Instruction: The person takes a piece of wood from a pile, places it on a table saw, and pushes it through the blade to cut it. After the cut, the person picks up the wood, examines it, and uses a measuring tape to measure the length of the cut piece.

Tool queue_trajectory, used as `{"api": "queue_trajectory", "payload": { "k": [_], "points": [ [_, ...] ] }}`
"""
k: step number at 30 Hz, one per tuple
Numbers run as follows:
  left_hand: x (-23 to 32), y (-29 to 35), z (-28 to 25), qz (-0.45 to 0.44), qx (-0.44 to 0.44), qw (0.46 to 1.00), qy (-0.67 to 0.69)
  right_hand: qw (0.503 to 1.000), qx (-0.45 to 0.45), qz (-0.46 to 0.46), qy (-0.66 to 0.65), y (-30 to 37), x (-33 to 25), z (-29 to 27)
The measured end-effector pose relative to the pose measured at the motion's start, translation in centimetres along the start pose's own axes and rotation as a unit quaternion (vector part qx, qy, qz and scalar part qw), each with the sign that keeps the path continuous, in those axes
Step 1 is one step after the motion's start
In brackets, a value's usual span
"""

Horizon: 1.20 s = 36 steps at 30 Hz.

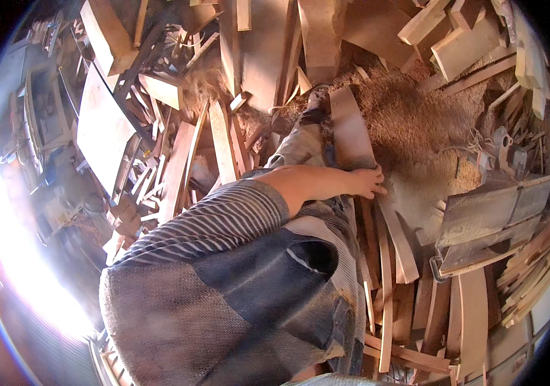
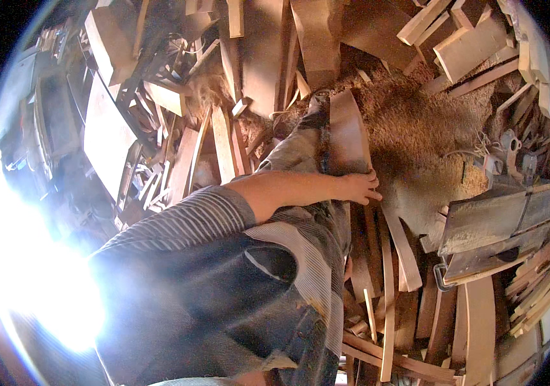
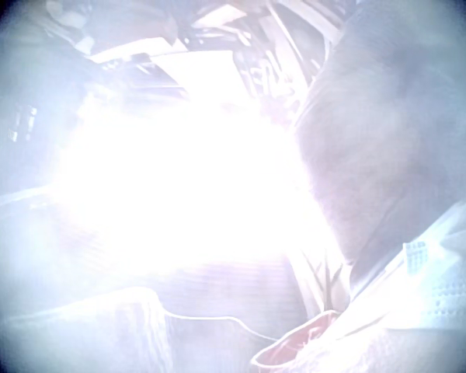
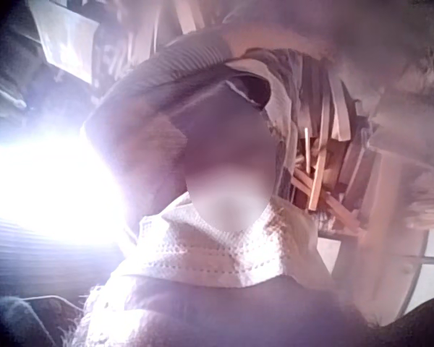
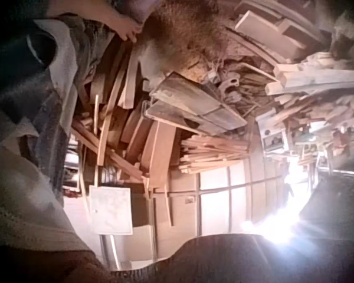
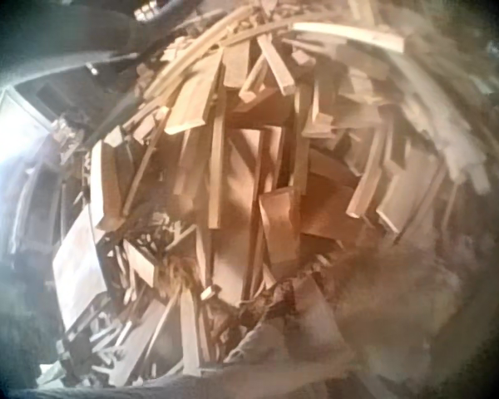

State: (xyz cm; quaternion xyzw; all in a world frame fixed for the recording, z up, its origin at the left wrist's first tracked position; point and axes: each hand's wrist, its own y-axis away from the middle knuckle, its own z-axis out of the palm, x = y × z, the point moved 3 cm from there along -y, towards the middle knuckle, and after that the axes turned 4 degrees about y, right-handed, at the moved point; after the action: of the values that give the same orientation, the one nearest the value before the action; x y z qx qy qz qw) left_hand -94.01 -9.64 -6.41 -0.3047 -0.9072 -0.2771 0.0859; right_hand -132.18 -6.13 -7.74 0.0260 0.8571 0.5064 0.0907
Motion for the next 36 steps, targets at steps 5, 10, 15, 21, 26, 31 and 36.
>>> {"api": "queue_trajectory", "payload": {
  "k": [5, 10, 15, 21, 26, 31, 36],
  "points": [
    [-0.1, 2.2, 2.0, -0.011, 0.080, 0.997, -0.003, 1.000, 0.002, 0.002, -0.021, 0.2, -0.3, 1.3],
    [-0.7, 5.1, 4.1, 0.013, 0.180, 0.982, 0.055, 0.998, 0.007, 0.016, -0.060, 0.9, -0.6, 4.0],
    [-1.3, 4.9, 7.4, 0.028, 0.246, 0.963, 0.107, 0.996, 0.006, 0.019, -0.090, 1.1, -1.3, 5.9],
    [-2.1, 6.4, 3.6, 0.039, 0.170, 0.971, 0.160, 0.990, 0.018, 0.032, -0.135, 1.9, -2.0, 7.4],
    [-2.1, 5.7, 3.9, 0.039, 0.161, 0.975, 0.145, 0.973, 0.071, 0.041, -0.214, 4.0, -3.6, 5.3],
    [-2.4, 5.3, 4.4, 0.041, 0.165, 0.973, 0.154, 0.873, 0.172, -0.050, -0.453, 5.3, -13.8, -1.2],
    [-3.2, 6.9, 4.5, 0.039, 0.240, 0.950, 0.197, 0.799, -0.105, 0.012, -0.592, -3.9, -22.5, 2.4]
  ]
}}
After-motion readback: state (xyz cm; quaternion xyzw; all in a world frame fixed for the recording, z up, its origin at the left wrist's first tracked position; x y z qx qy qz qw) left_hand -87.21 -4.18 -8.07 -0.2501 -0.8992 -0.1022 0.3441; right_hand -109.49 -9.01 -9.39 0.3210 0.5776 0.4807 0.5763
